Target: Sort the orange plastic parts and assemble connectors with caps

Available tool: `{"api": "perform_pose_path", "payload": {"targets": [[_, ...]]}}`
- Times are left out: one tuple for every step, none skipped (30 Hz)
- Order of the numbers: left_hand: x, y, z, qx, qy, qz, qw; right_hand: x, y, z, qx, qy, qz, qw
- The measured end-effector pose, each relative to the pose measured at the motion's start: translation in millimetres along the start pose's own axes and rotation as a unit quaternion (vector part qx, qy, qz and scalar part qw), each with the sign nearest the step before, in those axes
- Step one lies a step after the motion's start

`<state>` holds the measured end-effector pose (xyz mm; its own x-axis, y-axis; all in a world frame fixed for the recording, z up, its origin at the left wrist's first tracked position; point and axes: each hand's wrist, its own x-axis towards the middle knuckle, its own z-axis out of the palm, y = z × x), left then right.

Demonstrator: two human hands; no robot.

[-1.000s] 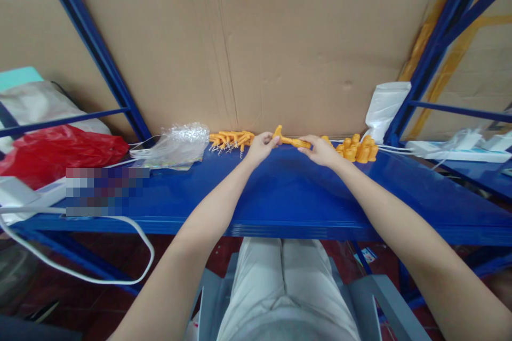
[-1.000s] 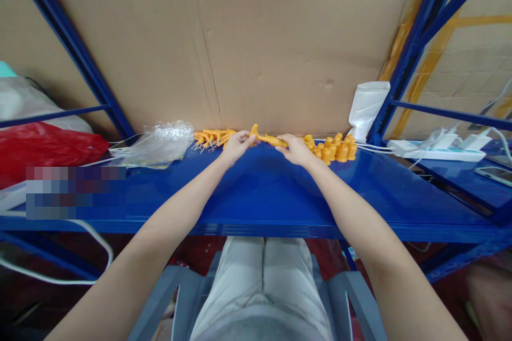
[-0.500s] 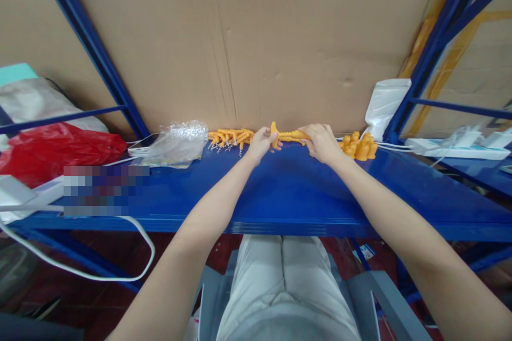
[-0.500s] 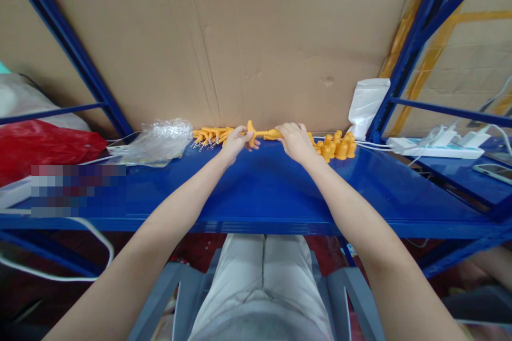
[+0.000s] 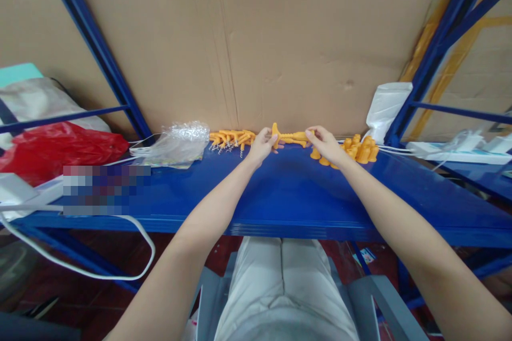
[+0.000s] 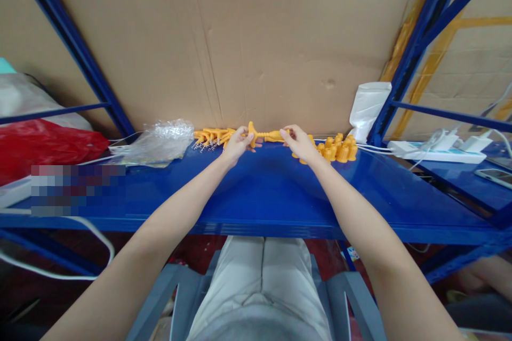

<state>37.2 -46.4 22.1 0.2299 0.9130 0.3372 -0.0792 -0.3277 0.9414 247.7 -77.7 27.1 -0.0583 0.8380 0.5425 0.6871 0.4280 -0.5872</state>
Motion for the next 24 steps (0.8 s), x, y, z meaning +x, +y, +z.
{"api": "perform_pose_path", "payload": {"targets": [[1, -1, -0.2, -0.006, 0.000, 0.008, 1.000, 1, 0, 0, 0.051, -0.009, 0.035, 0.998], [2, -2, -0.5, -0.012, 0.001, 0.016, 1.000, 2, -1, -1, 0.098, -0.015, 0.065, 0.993], [3, -3, -0.8, -0.015, 0.004, 0.022, 1.000, 2, -2, -1, 0.141, -0.020, 0.087, 0.986], [3, -4, -1.2, -0.017, 0.008, 0.025, 1.000, 1, -4, -2, 0.176, -0.023, 0.103, 0.979], [4, -4, -1.5, -0.015, 0.013, 0.026, 0.999, 1, -6, -2, 0.204, -0.024, 0.114, 0.972], [4, -4, -1.7, -0.012, 0.019, 0.026, 0.999, 0, -8, -3, 0.225, -0.026, 0.121, 0.967], [4, -4, -2.0, -0.009, 0.026, 0.024, 0.999, -2, -9, -3, 0.239, -0.030, 0.126, 0.962], [4, -4, -2.2, -0.006, 0.032, 0.023, 0.999, -3, -10, -3, 0.248, -0.035, 0.130, 0.959], [3, -3, -2.3, -0.003, 0.038, 0.021, 0.999, -4, -10, -3, 0.252, -0.038, 0.131, 0.958], [2, -2, -2.5, -0.001, 0.043, 0.019, 0.999, -4, -9, -3, 0.252, -0.040, 0.128, 0.958], [2, -1, -2.5, 0.001, 0.047, 0.016, 0.999, -5, -8, -3, 0.249, -0.042, 0.119, 0.960], [1, 0, -2.6, 0.003, 0.050, 0.013, 0.999, -5, -7, -3, 0.244, -0.042, 0.107, 0.963], [0, 2, -2.5, 0.005, 0.051, 0.011, 0.999, -5, -6, -3, 0.237, -0.040, 0.093, 0.966], [0, 3, -2.4, 0.006, 0.053, 0.009, 0.999, -4, -4, -3, 0.229, -0.039, 0.078, 0.970], [-1, 5, -2.1, 0.007, 0.054, 0.008, 0.998, -3, -3, -3, 0.221, -0.037, 0.064, 0.973], [-1, 6, -1.8, 0.006, 0.055, 0.006, 0.998, -2, -1, -2, 0.213, -0.035, 0.049, 0.975], [-2, 8, -1.4, 0.004, 0.057, 0.003, 0.998, -1, 0, -2, 0.204, -0.032, 0.034, 0.978], [-2, 9, -0.9, 0.002, 0.058, -0.001, 0.998, 0, 1, -2, 0.194, -0.027, 0.017, 0.981], [-3, 11, -0.4, 0.000, 0.058, -0.007, 0.998, 2, 3, -1, 0.180, -0.021, -0.001, 0.983], [-4, 12, 0.1, -0.002, 0.059, -0.014, 0.998, 3, 4, -1, 0.163, -0.013, -0.019, 0.986], [-4, 13, 0.5, -0.004, 0.061, -0.020, 0.998, 3, 5, -1, 0.142, -0.006, -0.036, 0.989], [-5, 14, 0.9, -0.005, 0.063, -0.026, 0.998, 4, 6, -1, 0.117, 0.001, -0.053, 0.992], [-6, 14, 1.3, -0.006, 0.064, -0.032, 0.997, 4, 6, -2, 0.088, 0.004, -0.069, 0.994], [-7, 15, 1.6, -0.007, 0.065, -0.038, 0.997, 3, 7, -3, 0.055, 0.006, -0.085, 0.995]]}}
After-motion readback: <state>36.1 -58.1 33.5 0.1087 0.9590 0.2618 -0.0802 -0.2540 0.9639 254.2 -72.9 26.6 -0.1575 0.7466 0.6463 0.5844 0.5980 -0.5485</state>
